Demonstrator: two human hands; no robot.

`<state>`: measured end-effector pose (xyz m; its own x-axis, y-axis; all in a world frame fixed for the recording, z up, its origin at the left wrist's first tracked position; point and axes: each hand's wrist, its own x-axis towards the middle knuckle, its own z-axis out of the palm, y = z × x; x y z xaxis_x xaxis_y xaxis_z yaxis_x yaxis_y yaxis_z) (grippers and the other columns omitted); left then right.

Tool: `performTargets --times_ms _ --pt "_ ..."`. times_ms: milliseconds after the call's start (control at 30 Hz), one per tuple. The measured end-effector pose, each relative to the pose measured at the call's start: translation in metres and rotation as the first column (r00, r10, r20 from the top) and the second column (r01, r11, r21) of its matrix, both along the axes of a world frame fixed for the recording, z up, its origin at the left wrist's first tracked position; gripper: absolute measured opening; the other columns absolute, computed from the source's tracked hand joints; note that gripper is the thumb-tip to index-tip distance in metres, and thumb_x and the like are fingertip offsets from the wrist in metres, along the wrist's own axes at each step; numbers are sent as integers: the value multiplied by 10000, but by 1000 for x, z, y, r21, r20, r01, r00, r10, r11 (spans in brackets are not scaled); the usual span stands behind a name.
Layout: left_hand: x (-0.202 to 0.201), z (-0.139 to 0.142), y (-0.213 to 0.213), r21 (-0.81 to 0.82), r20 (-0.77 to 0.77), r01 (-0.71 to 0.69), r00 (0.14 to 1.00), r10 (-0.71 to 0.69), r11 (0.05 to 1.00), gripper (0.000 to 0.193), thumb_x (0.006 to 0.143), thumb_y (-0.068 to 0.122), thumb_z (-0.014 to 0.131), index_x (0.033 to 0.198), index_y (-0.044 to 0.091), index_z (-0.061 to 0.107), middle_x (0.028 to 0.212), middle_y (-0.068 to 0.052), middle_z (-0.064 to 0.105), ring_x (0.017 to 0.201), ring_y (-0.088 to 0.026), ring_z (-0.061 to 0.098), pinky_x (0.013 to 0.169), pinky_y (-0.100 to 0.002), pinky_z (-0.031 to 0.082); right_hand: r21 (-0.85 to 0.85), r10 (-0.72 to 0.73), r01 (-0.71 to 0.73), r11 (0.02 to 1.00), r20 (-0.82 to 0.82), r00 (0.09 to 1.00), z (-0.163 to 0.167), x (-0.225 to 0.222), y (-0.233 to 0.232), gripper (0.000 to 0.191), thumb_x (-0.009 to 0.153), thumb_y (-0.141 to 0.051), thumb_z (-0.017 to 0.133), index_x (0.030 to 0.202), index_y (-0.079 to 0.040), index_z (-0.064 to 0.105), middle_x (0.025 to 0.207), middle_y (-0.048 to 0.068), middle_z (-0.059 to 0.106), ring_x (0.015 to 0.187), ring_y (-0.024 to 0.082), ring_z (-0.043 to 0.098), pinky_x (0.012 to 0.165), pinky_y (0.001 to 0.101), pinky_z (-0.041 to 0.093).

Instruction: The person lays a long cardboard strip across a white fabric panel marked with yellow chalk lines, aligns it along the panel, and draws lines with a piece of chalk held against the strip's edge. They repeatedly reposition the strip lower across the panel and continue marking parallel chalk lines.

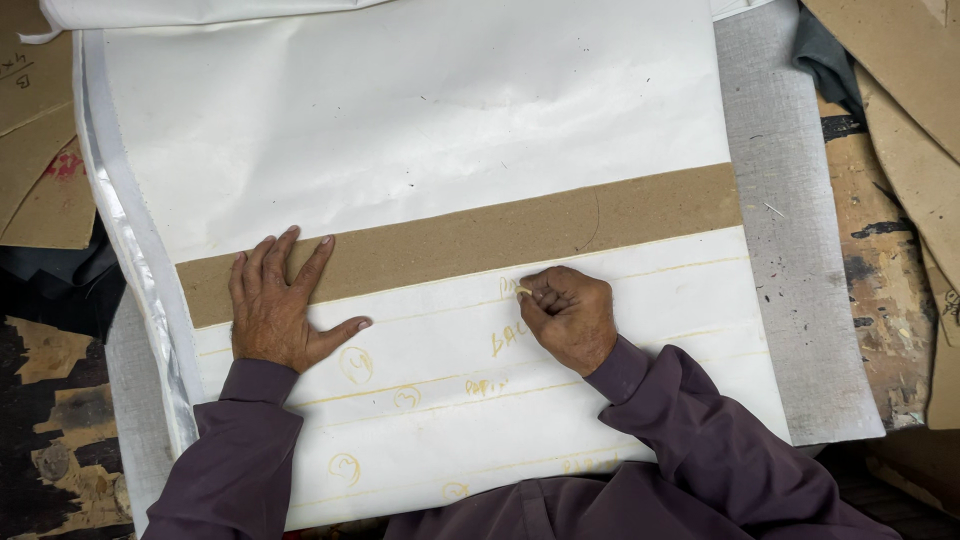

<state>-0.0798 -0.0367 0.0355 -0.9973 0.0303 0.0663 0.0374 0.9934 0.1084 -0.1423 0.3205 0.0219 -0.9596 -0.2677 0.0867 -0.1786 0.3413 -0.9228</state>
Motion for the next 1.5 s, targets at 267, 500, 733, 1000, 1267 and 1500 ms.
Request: performTargets --times_ms 267,500,733,1000,1267,1500 --pt "-1 1 0 -2 -4 1 1000 -1 1000 1076 650 854 631 1546 293 430 1579 -210 324 1489 -417 236 1233 -627 98 -83 -49 48 995 -17 999 -4 -3 4 97 861 38 755 951 47 720 728 62 716 614 51 660 540 193 542" --pt "1 0 1 2 -9 3 1000 -3 1000 1077 660 857 617 1552 283 426 1586 -205 327 1497 -411 236 1239 -625 89 -2 -6 6 1000 -27 1000 -5 -6 6 110 830 31 776 930 40 730 724 71 714 600 61 652 526 202 540" --pt "0 -2 -1 -3 -12 10 1000 -10 1000 1081 661 864 616 1551 280 427 1589 -207 317 1498 -413 227 1238 -628 90 -11 -6 5 1000 -57 998 -4 -1 8 106 816 28 788 906 31 732 748 58 720 596 50 661 513 206 534" --pt "0 -1 -1 1 -13 17 1000 -17 1000 1083 657 869 613 1550 284 432 1585 -209 319 1496 -419 227 1238 -628 92 -1 -109 109 994 -42 993 -4 -1 7 99 822 33 776 906 24 725 697 52 691 567 60 627 508 206 524" --pt "0 1 -2 0 -26 29 999 -29 1000 1070 685 858 609 1553 258 430 1593 -211 336 1491 -430 243 1245 -634 107 69 -130 139 988 -123 984 0 1 9 88 791 37 772 854 30 711 704 78 690 558 79 641 498 216 520" --pt "1 1 -1 6 -22 20 1000 -20 1000 1072 680 848 616 1558 263 428 1592 -208 334 1493 -422 243 1243 -634 103 7 -189 190 982 -59 980 0 1 7 81 802 37 754 850 25 690 699 76 689 571 82 654 513 225 532"
